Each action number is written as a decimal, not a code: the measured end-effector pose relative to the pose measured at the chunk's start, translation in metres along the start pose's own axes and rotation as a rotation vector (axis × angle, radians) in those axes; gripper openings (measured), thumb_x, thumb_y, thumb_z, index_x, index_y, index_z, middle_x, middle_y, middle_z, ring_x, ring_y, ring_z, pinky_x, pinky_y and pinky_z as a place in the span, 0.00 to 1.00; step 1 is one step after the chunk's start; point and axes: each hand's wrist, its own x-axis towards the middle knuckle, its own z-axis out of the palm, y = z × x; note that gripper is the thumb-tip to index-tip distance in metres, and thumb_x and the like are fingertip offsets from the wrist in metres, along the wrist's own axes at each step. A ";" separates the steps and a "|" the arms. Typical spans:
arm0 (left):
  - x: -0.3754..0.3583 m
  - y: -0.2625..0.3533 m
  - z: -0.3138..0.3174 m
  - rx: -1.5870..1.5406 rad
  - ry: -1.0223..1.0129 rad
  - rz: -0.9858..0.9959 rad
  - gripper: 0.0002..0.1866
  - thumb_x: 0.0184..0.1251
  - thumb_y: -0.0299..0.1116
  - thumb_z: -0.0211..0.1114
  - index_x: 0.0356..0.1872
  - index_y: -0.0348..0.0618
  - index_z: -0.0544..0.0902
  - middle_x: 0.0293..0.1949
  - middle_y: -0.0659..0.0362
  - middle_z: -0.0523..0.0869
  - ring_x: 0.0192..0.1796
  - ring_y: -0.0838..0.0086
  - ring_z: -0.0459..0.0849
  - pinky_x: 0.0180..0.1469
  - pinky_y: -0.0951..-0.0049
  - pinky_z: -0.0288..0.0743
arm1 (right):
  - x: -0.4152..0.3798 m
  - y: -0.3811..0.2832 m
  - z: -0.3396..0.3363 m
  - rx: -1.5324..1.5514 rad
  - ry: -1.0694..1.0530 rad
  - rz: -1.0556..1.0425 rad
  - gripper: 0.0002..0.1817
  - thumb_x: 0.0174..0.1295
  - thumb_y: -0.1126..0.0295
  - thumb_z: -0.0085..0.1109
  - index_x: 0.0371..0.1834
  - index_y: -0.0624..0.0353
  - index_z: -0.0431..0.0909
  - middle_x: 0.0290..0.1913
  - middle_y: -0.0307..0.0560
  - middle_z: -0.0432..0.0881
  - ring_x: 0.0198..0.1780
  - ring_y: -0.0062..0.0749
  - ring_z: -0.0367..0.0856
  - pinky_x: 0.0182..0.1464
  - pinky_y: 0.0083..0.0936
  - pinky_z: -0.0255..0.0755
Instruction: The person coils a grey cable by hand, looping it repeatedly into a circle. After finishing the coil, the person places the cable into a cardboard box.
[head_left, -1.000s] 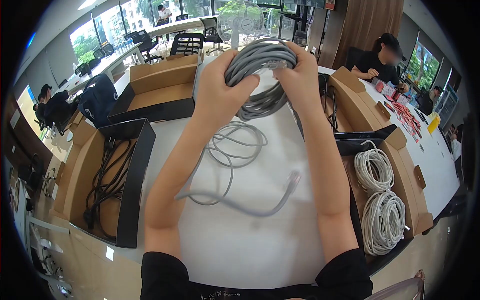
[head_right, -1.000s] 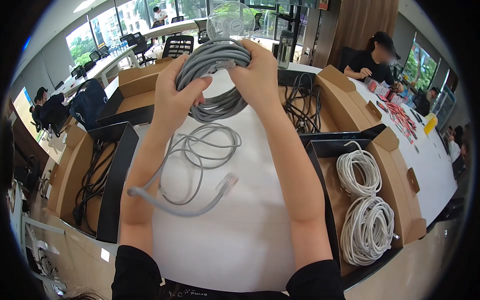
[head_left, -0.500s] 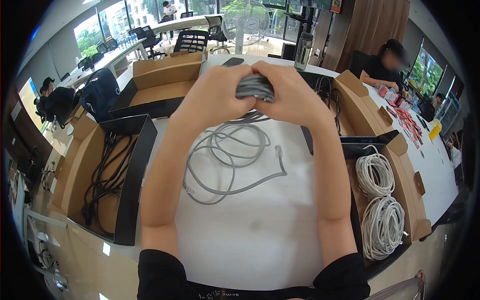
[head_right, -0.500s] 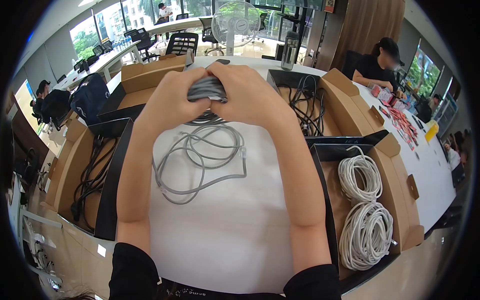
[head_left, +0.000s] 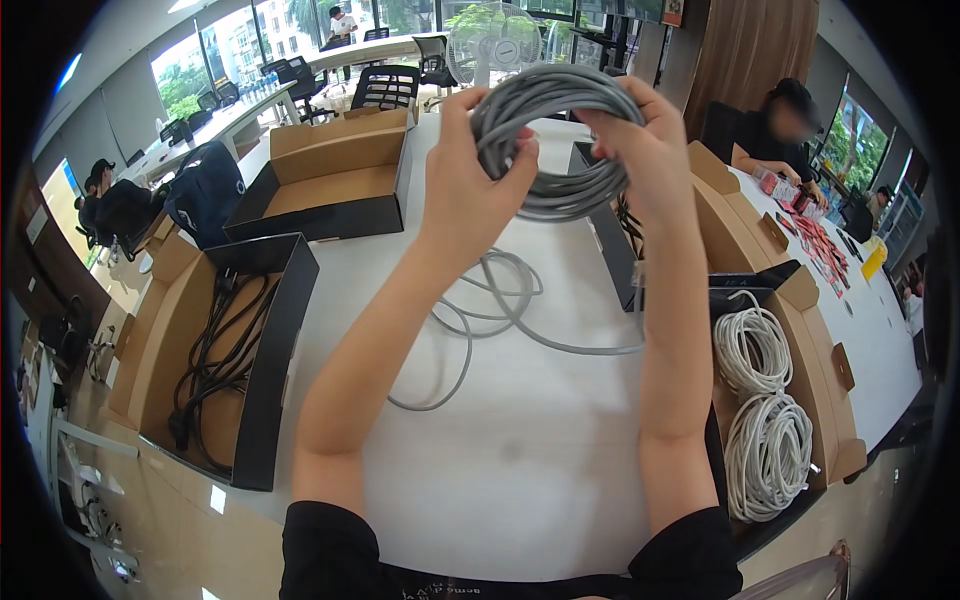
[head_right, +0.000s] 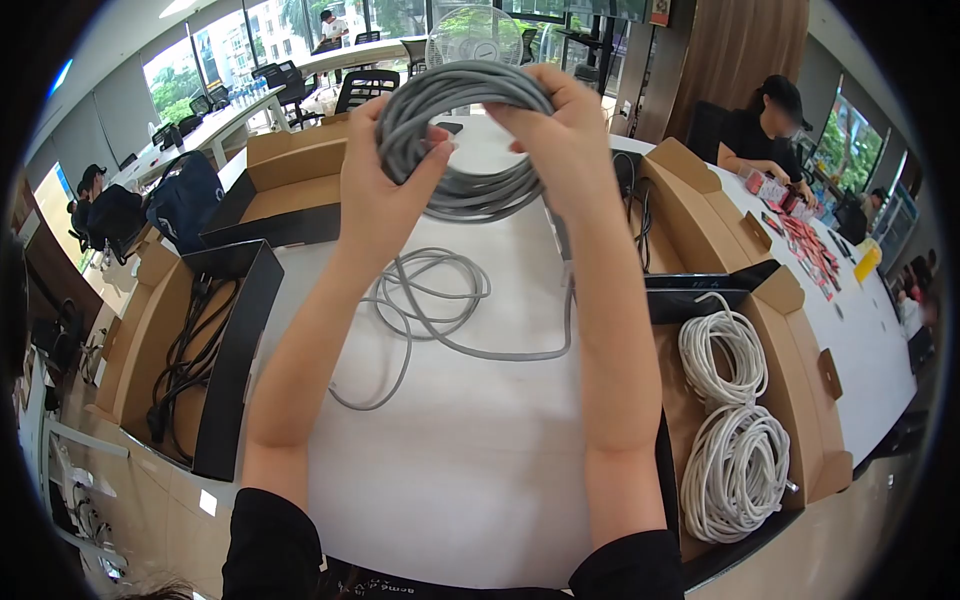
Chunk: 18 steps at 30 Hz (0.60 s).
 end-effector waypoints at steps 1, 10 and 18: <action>0.001 -0.003 -0.002 -0.064 0.037 -0.032 0.20 0.55 0.29 0.65 0.45 0.34 0.67 0.32 0.55 0.82 0.34 0.76 0.82 0.36 0.79 0.73 | -0.002 0.002 0.007 0.048 -0.011 0.038 0.06 0.49 0.72 0.62 0.29 0.59 0.76 0.24 0.33 0.75 0.24 0.14 0.68 0.26 0.15 0.64; 0.023 0.006 -0.052 0.289 -0.065 0.104 0.15 0.53 0.24 0.63 0.42 0.38 0.71 0.29 0.60 0.81 0.27 0.82 0.77 0.29 0.81 0.69 | -0.015 0.014 0.044 -0.318 -0.069 -0.041 0.16 0.49 0.65 0.65 0.34 0.62 0.73 0.25 0.42 0.77 0.24 0.23 0.74 0.30 0.21 0.70; 0.014 0.015 -0.045 0.527 -0.487 0.113 0.19 0.44 0.24 0.62 0.42 0.43 0.72 0.31 0.49 0.80 0.35 0.53 0.79 0.36 0.65 0.72 | -0.025 0.011 0.048 -0.805 -0.169 -0.427 0.18 0.33 0.81 0.54 0.35 0.61 0.73 0.27 0.54 0.78 0.30 0.51 0.76 0.33 0.33 0.69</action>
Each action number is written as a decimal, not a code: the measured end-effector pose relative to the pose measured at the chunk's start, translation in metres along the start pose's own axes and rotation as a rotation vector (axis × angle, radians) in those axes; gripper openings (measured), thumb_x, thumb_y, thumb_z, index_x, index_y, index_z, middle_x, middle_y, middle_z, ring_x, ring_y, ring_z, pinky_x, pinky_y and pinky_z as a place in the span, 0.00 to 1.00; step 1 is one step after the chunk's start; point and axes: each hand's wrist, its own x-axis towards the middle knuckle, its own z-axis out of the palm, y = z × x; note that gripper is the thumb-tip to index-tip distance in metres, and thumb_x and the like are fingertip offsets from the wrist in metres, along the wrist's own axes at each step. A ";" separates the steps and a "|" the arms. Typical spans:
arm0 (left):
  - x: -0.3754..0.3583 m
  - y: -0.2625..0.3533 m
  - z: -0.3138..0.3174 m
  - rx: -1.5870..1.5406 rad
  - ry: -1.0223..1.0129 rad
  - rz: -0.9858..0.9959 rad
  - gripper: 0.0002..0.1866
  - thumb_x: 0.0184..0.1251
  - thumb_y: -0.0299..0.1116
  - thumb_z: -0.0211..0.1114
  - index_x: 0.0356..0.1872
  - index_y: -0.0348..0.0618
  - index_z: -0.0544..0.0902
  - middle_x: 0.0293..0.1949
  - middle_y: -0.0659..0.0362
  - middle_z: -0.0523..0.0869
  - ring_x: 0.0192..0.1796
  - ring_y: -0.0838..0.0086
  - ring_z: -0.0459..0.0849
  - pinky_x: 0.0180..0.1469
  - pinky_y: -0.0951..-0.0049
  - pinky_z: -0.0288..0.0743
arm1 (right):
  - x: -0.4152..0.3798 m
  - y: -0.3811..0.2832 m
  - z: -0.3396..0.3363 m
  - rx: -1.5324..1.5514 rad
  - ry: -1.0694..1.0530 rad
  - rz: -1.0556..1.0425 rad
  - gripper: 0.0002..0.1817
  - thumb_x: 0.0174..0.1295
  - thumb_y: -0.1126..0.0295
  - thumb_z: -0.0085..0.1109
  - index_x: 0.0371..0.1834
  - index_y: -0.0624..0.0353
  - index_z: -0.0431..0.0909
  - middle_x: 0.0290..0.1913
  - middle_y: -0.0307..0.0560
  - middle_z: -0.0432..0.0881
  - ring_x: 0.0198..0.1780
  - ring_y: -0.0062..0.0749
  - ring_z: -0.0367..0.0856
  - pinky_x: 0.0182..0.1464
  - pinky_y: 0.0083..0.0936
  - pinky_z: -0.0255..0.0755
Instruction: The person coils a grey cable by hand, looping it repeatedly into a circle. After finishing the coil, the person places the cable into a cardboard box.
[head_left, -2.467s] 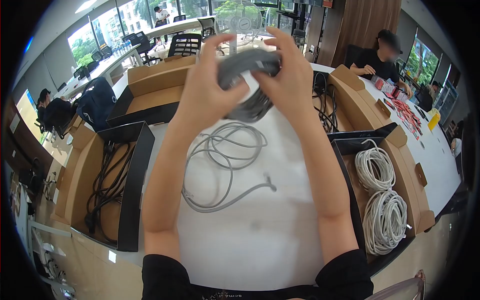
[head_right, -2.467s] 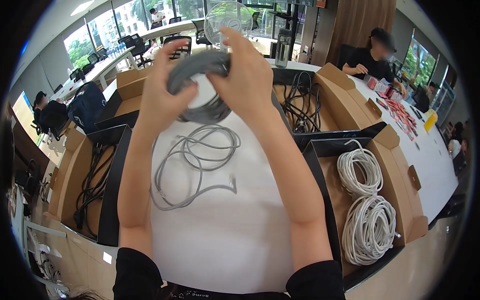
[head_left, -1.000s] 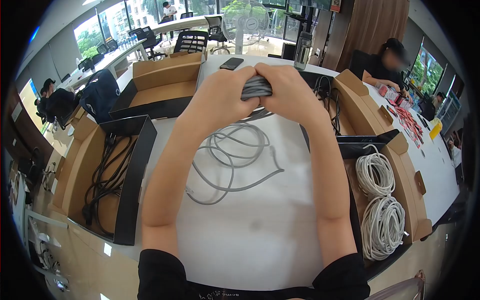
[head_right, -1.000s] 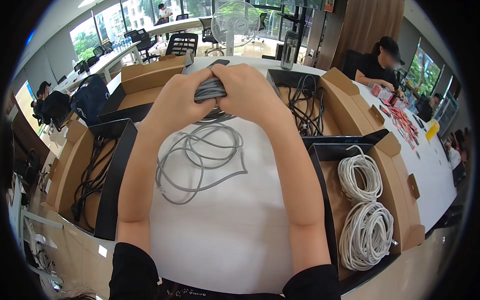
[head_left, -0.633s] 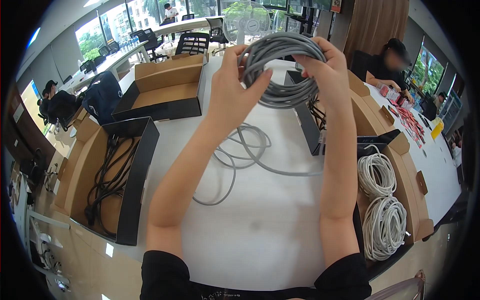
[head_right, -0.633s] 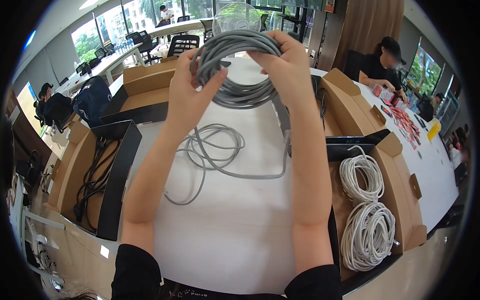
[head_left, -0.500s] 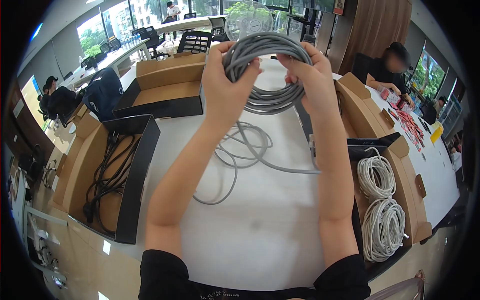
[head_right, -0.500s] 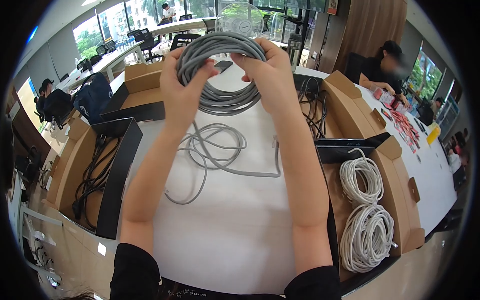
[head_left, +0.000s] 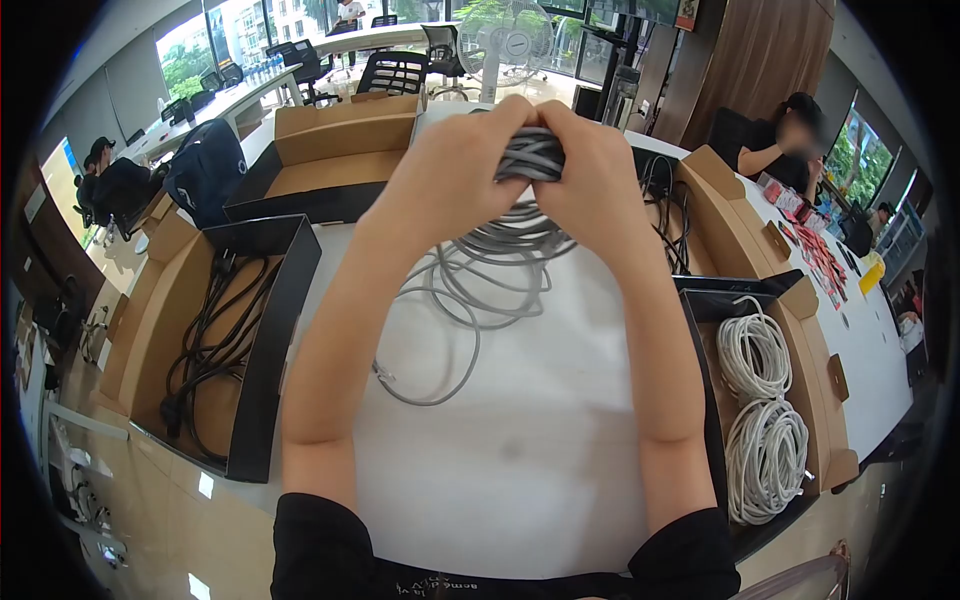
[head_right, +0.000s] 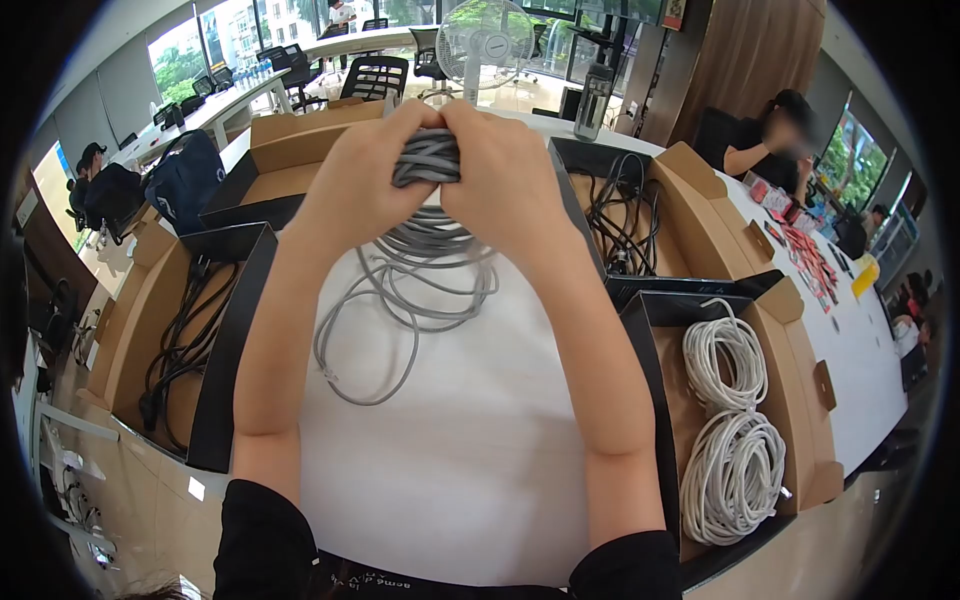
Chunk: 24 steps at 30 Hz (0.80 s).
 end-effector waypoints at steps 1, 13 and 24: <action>0.000 0.001 0.006 0.001 0.050 0.005 0.19 0.44 0.24 0.62 0.42 0.43 0.72 0.31 0.50 0.81 0.34 0.54 0.79 0.36 0.65 0.72 | 0.002 0.004 -0.004 -0.002 -0.049 0.021 0.18 0.34 0.81 0.54 0.34 0.62 0.74 0.27 0.54 0.78 0.30 0.51 0.76 0.33 0.32 0.69; 0.008 0.015 0.040 -0.367 0.472 -0.034 0.28 0.51 0.23 0.64 0.53 0.37 0.62 0.42 0.53 0.79 0.41 0.74 0.79 0.42 0.78 0.71 | 0.010 0.017 -0.028 0.457 0.303 0.334 0.12 0.46 0.77 0.62 0.37 0.62 0.80 0.24 0.39 0.80 0.23 0.17 0.73 0.27 0.15 0.67; 0.004 -0.029 0.008 -0.680 0.505 -0.266 0.13 0.50 0.24 0.63 0.38 0.35 0.75 0.26 0.60 0.82 0.28 0.83 0.78 0.31 0.83 0.71 | 0.006 -0.011 0.008 0.485 0.185 0.250 0.15 0.50 0.68 0.64 0.36 0.65 0.74 0.24 0.45 0.78 0.23 0.25 0.74 0.27 0.21 0.67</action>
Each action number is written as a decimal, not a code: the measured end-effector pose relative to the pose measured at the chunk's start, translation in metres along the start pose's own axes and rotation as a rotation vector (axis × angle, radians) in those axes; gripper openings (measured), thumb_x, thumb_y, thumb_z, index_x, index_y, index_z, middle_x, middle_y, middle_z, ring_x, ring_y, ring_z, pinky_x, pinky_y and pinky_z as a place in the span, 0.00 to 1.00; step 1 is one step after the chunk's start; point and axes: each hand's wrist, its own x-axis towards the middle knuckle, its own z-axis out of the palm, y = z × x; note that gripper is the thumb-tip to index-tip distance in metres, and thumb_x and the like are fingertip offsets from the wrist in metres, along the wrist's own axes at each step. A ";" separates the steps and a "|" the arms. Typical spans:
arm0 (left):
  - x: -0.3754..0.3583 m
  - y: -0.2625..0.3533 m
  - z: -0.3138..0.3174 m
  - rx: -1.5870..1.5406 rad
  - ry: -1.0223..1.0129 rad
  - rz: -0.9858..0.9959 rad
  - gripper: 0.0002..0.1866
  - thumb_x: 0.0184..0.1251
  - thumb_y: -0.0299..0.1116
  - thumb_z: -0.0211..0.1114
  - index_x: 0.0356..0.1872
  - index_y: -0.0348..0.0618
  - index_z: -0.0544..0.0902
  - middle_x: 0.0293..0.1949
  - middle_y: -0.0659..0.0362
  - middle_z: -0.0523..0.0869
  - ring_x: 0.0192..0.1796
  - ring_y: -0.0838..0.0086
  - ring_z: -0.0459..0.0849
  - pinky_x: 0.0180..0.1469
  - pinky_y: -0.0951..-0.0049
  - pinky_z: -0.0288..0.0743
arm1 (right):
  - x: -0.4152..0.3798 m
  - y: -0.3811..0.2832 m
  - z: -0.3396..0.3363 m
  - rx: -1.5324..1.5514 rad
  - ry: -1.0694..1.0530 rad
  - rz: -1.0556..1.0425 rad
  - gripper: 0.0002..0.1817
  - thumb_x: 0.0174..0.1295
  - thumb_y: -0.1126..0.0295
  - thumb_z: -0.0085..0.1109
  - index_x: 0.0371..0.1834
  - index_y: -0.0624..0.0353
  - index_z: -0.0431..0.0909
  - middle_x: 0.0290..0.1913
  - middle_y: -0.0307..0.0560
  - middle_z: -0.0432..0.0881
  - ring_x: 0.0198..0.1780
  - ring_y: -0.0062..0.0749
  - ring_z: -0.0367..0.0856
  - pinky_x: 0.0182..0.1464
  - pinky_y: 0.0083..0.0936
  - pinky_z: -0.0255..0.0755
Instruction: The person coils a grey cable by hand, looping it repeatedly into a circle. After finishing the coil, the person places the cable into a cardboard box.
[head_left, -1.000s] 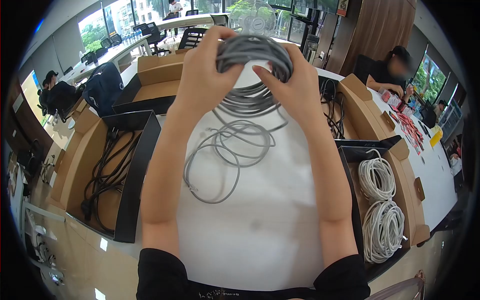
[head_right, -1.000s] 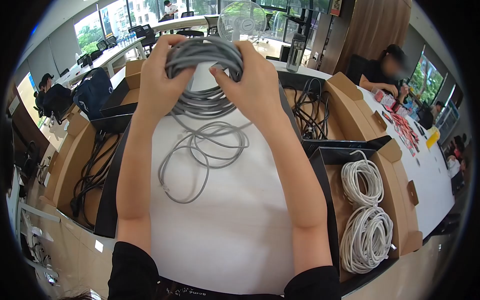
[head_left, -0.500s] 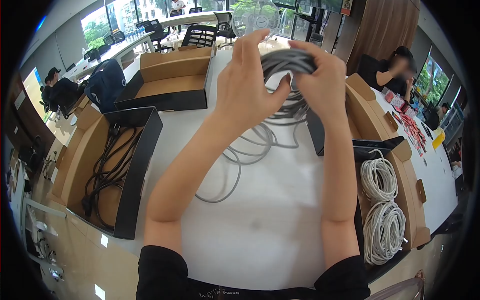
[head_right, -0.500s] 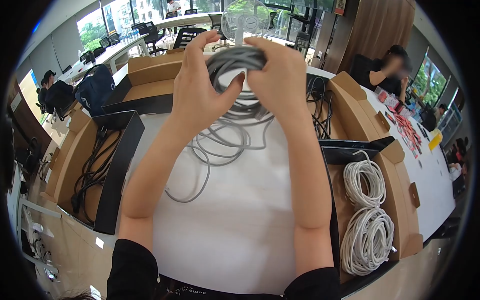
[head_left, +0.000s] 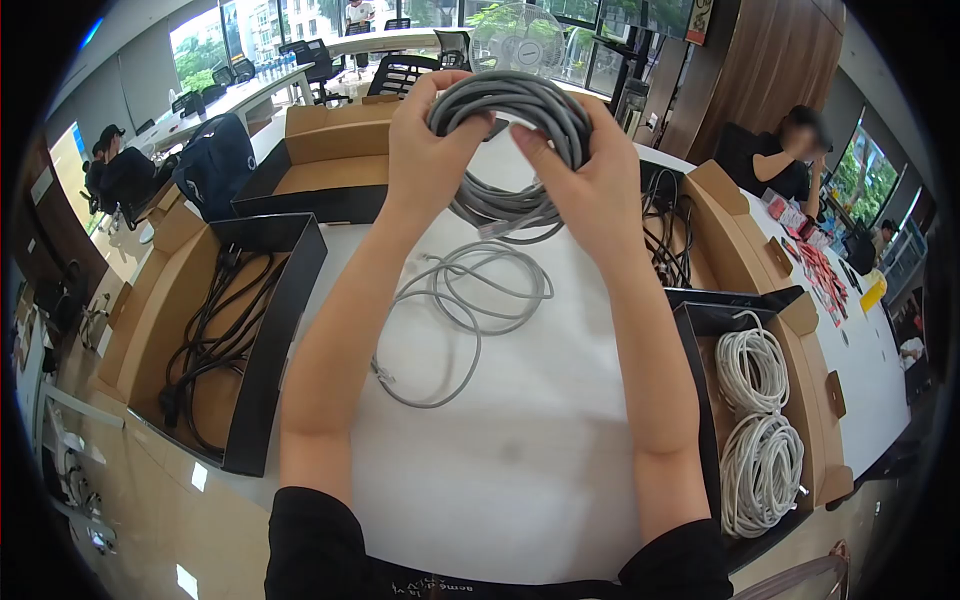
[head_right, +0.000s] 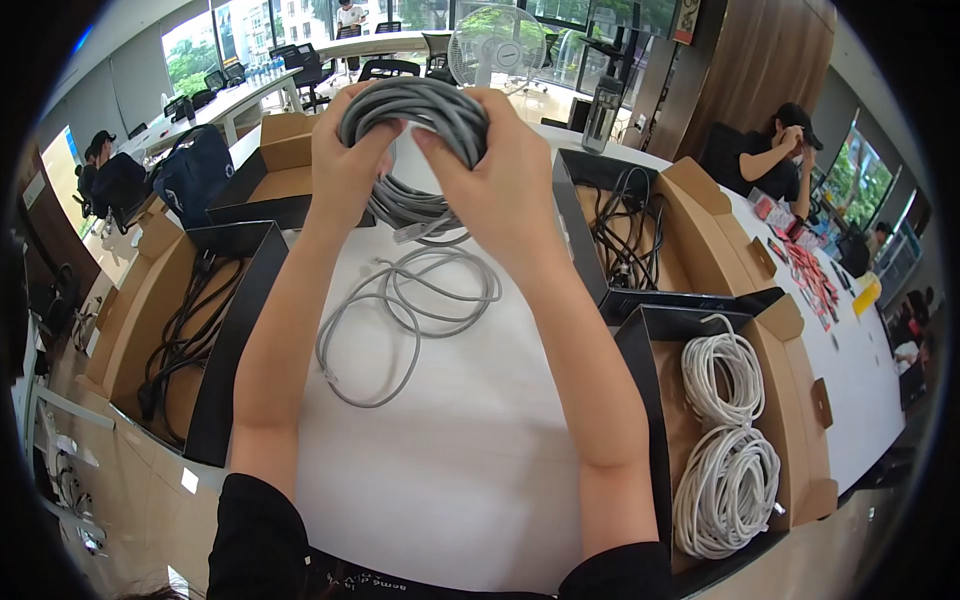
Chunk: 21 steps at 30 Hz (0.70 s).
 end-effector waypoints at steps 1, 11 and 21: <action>0.000 -0.001 -0.001 0.051 0.011 0.063 0.13 0.49 0.24 0.63 0.38 0.36 0.75 0.26 0.60 0.82 0.27 0.83 0.78 0.31 0.83 0.71 | -0.002 -0.002 0.001 -0.066 -0.008 -0.061 0.15 0.50 0.67 0.64 0.38 0.64 0.73 0.24 0.47 0.78 0.24 0.28 0.75 0.28 0.22 0.68; 0.006 0.011 -0.013 0.223 0.290 0.490 0.10 0.49 0.22 0.64 0.34 0.41 0.75 0.22 0.63 0.78 0.20 0.82 0.74 0.23 0.83 0.67 | -0.006 0.010 0.009 -0.040 -0.179 -0.079 0.55 0.44 0.57 0.69 0.64 0.78 0.40 0.56 0.72 0.63 0.61 0.54 0.61 0.58 0.33 0.60; 0.010 0.003 -0.011 -0.676 0.588 -0.206 0.08 0.56 0.24 0.61 0.24 0.46 0.70 0.16 0.70 0.61 0.18 0.85 0.60 0.21 0.83 0.60 | -0.005 0.027 0.024 0.526 -0.093 0.183 0.42 0.55 0.55 0.62 0.61 0.78 0.55 0.60 0.65 0.64 0.60 0.41 0.65 0.58 0.27 0.63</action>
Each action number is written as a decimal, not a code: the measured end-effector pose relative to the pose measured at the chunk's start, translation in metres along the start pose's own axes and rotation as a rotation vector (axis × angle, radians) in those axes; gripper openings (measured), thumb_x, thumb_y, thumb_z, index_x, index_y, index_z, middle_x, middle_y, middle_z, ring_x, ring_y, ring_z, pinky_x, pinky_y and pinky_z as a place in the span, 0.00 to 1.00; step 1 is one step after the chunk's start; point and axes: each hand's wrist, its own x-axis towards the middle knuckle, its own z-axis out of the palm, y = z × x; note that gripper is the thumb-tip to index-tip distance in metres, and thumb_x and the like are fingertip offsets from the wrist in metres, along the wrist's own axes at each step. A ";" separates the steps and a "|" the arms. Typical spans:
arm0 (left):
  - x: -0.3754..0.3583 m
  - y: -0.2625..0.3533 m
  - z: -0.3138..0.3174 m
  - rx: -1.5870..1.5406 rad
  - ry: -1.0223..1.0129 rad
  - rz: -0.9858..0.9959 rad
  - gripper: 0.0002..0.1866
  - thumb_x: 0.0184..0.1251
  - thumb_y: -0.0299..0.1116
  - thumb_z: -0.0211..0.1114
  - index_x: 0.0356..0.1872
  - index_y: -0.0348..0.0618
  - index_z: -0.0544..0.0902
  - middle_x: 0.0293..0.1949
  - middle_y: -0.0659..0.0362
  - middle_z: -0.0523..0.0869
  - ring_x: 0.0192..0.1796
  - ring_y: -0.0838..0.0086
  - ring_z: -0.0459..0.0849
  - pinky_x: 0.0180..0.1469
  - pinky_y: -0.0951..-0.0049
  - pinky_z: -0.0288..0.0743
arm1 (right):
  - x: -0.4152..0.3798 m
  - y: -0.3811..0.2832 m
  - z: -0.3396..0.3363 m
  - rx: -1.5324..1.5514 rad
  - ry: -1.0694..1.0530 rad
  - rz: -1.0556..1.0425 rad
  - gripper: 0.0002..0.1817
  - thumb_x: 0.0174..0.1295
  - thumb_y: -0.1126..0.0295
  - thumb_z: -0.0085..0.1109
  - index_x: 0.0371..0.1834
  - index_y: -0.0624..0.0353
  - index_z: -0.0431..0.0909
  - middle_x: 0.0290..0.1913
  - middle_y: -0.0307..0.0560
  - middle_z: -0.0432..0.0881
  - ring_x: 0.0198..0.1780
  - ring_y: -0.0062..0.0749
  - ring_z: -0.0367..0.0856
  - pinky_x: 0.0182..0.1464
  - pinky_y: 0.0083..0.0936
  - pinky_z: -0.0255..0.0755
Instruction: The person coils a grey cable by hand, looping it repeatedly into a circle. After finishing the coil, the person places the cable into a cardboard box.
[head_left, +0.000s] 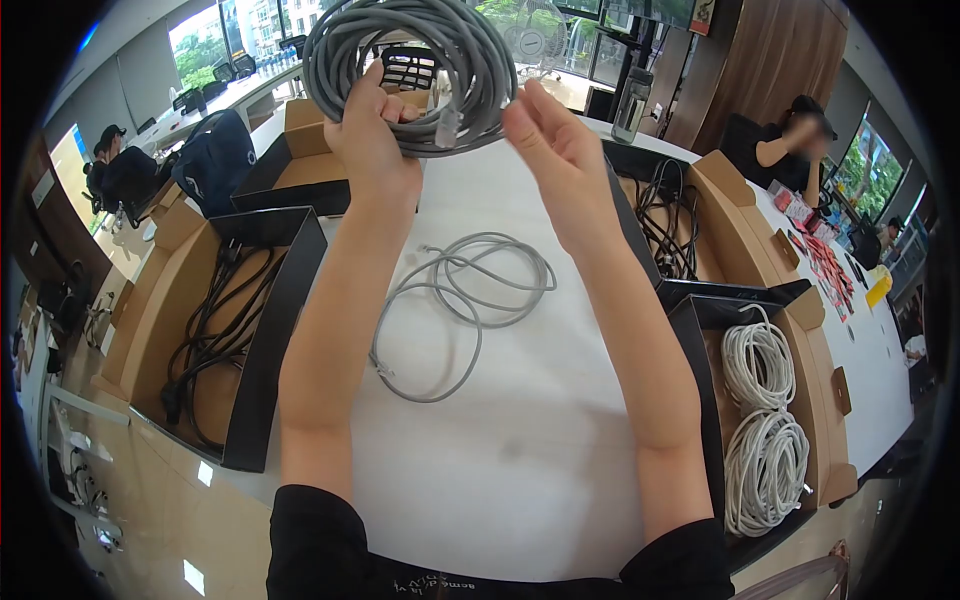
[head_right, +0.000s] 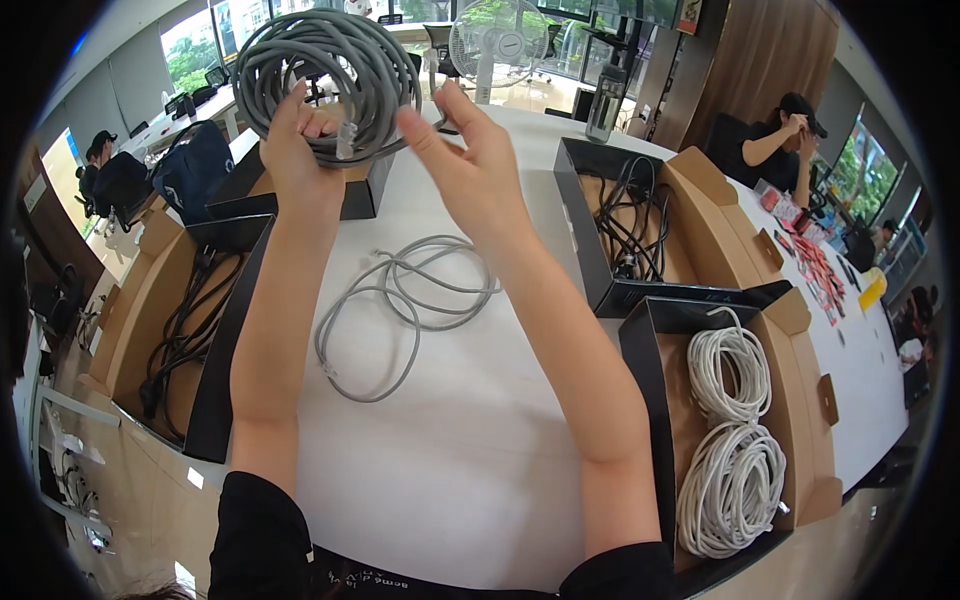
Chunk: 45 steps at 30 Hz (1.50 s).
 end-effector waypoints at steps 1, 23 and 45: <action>0.003 -0.001 -0.004 -0.012 -0.020 -0.031 0.08 0.55 0.24 0.61 0.24 0.46 0.70 0.16 0.69 0.60 0.18 0.85 0.60 0.21 0.82 0.61 | 0.002 0.001 -0.001 0.043 0.012 0.015 0.38 0.56 0.57 0.60 0.60 0.78 0.57 0.58 0.63 0.66 0.59 0.38 0.67 0.57 0.25 0.63; -0.019 -0.019 0.003 0.296 -0.215 -0.113 0.09 0.56 0.29 0.64 0.31 0.42 0.71 0.17 0.67 0.67 0.15 0.85 0.63 0.17 0.81 0.62 | -0.001 -0.029 -0.023 -0.054 -0.369 0.097 0.34 0.49 0.47 0.64 0.47 0.69 0.73 0.42 0.47 0.78 0.43 0.25 0.77 0.46 0.22 0.70; -0.055 -0.033 0.017 0.336 -0.394 -0.182 0.11 0.59 0.32 0.61 0.40 0.38 0.73 0.19 0.66 0.68 0.21 0.84 0.70 0.34 0.72 0.80 | 0.010 -0.034 -0.034 0.068 0.176 -0.152 0.32 0.45 0.82 0.60 0.56 0.70 0.60 0.35 0.54 0.80 0.37 0.32 0.81 0.38 0.22 0.74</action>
